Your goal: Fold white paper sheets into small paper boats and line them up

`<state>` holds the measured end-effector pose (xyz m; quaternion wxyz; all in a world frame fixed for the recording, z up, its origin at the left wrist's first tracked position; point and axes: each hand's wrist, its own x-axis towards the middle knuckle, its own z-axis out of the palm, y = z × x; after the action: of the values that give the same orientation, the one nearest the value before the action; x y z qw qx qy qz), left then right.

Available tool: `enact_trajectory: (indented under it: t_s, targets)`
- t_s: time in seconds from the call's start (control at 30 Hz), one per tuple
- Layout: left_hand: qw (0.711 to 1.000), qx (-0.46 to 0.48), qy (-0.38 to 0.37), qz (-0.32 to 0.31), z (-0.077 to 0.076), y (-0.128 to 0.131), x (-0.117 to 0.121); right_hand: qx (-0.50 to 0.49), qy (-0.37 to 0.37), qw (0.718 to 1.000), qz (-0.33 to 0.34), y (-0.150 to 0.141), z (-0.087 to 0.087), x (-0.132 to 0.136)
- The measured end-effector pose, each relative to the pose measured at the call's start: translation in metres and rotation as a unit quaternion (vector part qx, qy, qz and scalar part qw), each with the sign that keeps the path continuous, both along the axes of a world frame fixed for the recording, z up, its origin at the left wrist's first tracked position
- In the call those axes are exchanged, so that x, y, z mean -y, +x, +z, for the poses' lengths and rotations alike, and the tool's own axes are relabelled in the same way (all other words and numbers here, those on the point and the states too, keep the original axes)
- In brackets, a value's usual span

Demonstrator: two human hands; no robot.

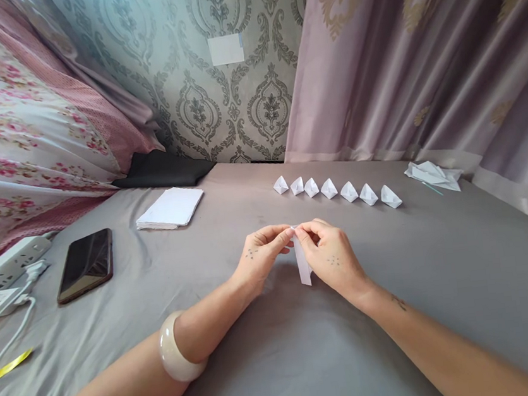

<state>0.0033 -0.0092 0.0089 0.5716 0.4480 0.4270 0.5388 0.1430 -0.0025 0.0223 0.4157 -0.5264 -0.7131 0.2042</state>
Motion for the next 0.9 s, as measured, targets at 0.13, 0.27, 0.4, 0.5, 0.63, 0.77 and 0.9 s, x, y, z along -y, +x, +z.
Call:
enact_trajectory:
  t_s: [0.13, 0.27, 0.4, 0.5, 0.63, 0.77, 0.9]
  targets:
    - [1.000, -0.008, -0.008, 0.015, 0.0000, -0.0016, -0.0030, -0.007, 0.002, 1.000, 0.016, -0.0009, -0.0005, 0.0008]
    - [0.998, -0.021, 0.000, 0.061, 0.0011, -0.0016, -0.0033, -0.028, -0.005, 0.999, 0.039, -0.0019, -0.0010, 0.0011]
    - [0.996, -0.012, 0.008, 0.093, 0.0019, -0.0011, -0.0019, -0.073, -0.053, 0.995, 0.050, -0.0026, -0.0004, 0.0001]
    - [0.995, 0.001, 0.015, 0.094, 0.0019, -0.0007, -0.0012, -0.117, -0.138, 0.982, 0.056, -0.0029, 0.0013, -0.0010]
    - [0.997, 0.029, 0.006, 0.077, 0.0017, 0.0003, -0.0015, -0.171, -0.201, 0.963, 0.048, -0.0020, 0.0029, -0.0019]
    - [0.996, 0.049, -0.009, 0.069, 0.0021, 0.0001, -0.0022, -0.180, -0.207, 0.961, 0.033, 0.0007, 0.0030, -0.0032]
    - [0.996, 0.072, 0.001, 0.053, 0.0031, -0.0008, -0.0026, -0.252, -0.242, 0.935, 0.057, 0.0026, 0.0060, -0.0044]
